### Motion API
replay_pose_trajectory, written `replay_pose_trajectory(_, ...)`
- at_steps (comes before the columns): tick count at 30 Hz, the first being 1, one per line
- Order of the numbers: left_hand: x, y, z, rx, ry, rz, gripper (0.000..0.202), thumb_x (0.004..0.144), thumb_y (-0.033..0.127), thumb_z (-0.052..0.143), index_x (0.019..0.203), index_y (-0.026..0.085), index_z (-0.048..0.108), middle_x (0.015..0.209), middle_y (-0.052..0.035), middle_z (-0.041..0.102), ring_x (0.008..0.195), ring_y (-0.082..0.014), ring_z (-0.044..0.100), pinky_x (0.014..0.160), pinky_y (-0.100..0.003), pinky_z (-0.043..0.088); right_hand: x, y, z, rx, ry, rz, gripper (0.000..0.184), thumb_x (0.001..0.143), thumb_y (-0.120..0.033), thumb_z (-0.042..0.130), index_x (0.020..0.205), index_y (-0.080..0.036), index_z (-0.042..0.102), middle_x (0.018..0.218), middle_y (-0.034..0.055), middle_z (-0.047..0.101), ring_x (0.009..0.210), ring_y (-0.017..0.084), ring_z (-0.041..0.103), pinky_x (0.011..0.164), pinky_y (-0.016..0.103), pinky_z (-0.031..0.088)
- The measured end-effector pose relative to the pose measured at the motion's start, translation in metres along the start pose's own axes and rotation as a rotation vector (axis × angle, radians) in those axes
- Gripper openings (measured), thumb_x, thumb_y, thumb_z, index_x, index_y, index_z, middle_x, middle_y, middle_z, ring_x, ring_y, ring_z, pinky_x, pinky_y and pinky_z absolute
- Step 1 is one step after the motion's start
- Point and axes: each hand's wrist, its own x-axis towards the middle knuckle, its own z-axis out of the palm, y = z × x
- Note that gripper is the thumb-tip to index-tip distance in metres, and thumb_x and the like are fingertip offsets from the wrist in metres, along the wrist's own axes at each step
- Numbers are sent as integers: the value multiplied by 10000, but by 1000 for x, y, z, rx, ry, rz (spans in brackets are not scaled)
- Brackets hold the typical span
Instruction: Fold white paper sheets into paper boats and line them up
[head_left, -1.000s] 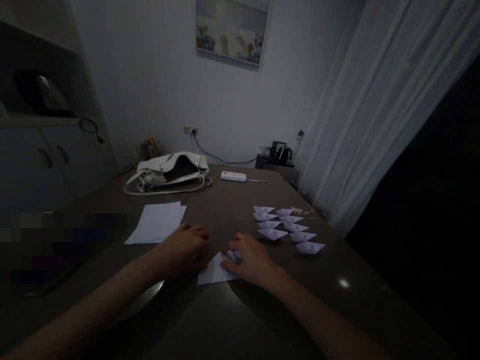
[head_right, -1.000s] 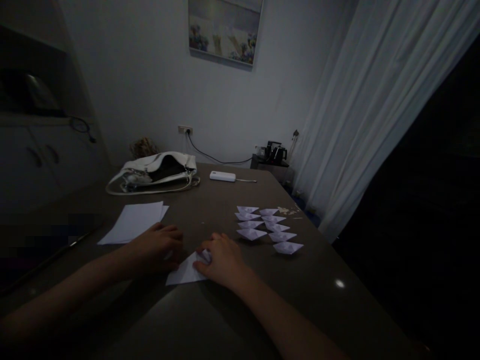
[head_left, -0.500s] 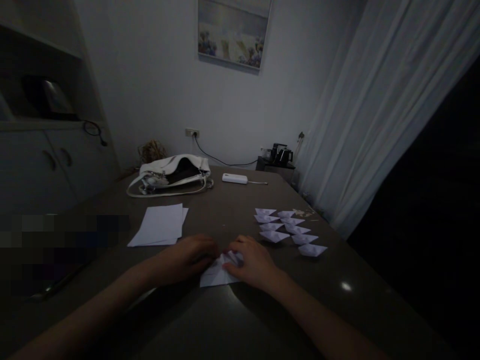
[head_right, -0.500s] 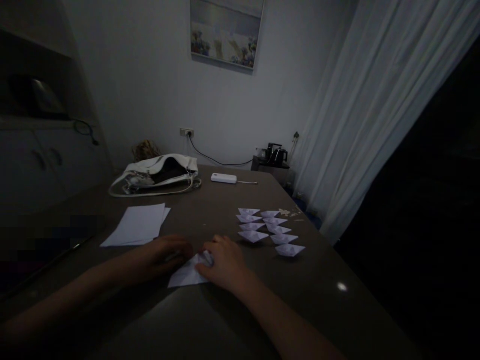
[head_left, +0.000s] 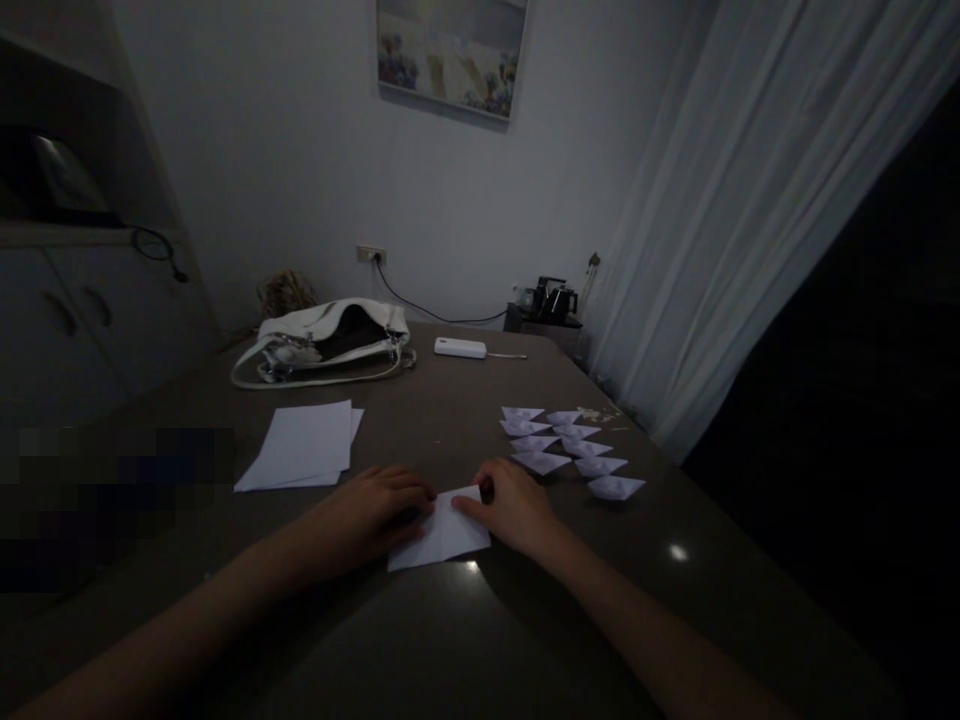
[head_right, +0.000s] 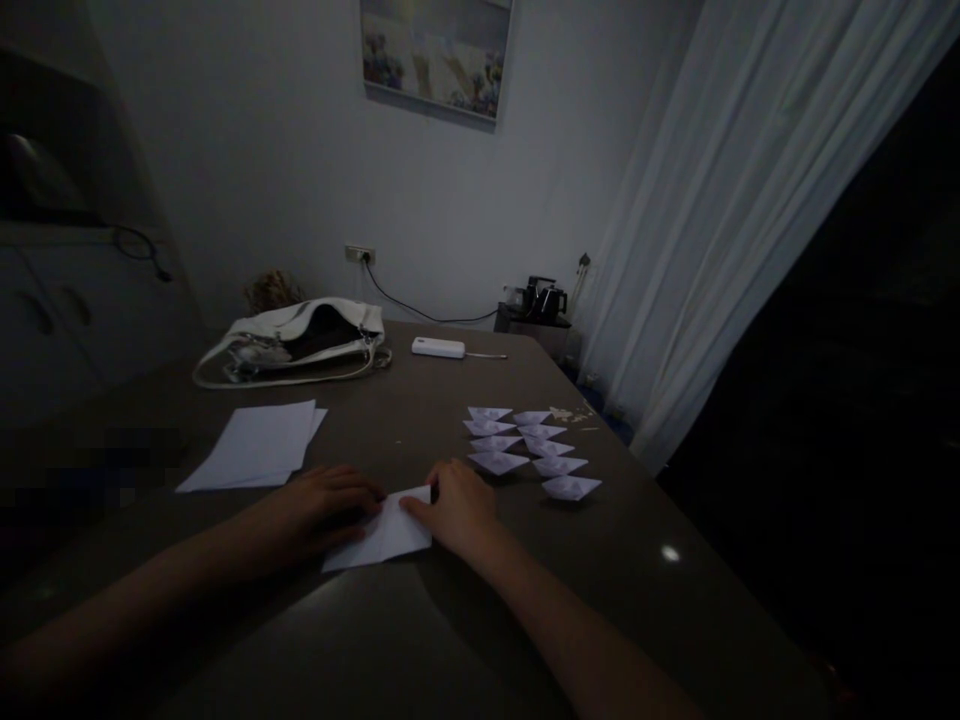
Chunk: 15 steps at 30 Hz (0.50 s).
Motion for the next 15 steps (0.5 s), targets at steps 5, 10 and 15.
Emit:
replay_pose_trajectory(5, 1, 4, 1, 70, -12, 22, 228, 882, 240, 488, 1093, 237, 576, 1159, -47, 600, 1026, -217, 539, 885, -358, 377, 1, -3, 6, 101, -10, 44, 238, 676, -320, 715, 831, -170, 617, 799, 31, 630, 742, 150, 553, 612, 243, 350)
replay_pose_trajectory(10, -1, 6, 0, 39, -11, 12, 244, 890, 272, 481, 1111, 219, 568, 1160, -62, 589, 1030, -213, 533, 888, -344, 385, 2, -4, 11, 163, 6, -45, 179, 708, -291, 674, 831, -170, 629, 772, 27, 630, 684, 133, 541, 579, 231, 334)
replay_pose_trajectory(15, -1, 6, 0, 15, -1, -16, 291, 826, 374, 579, 1058, 199, 579, 1091, -72, 599, 986, -227, 546, 856, -350, 409, -1, -5, 14, 133, 13, -94, 253, 705, -309, 688, 911, -186, 607, 846, 27, 633, 762, 151, 567, 644, 247, 376)
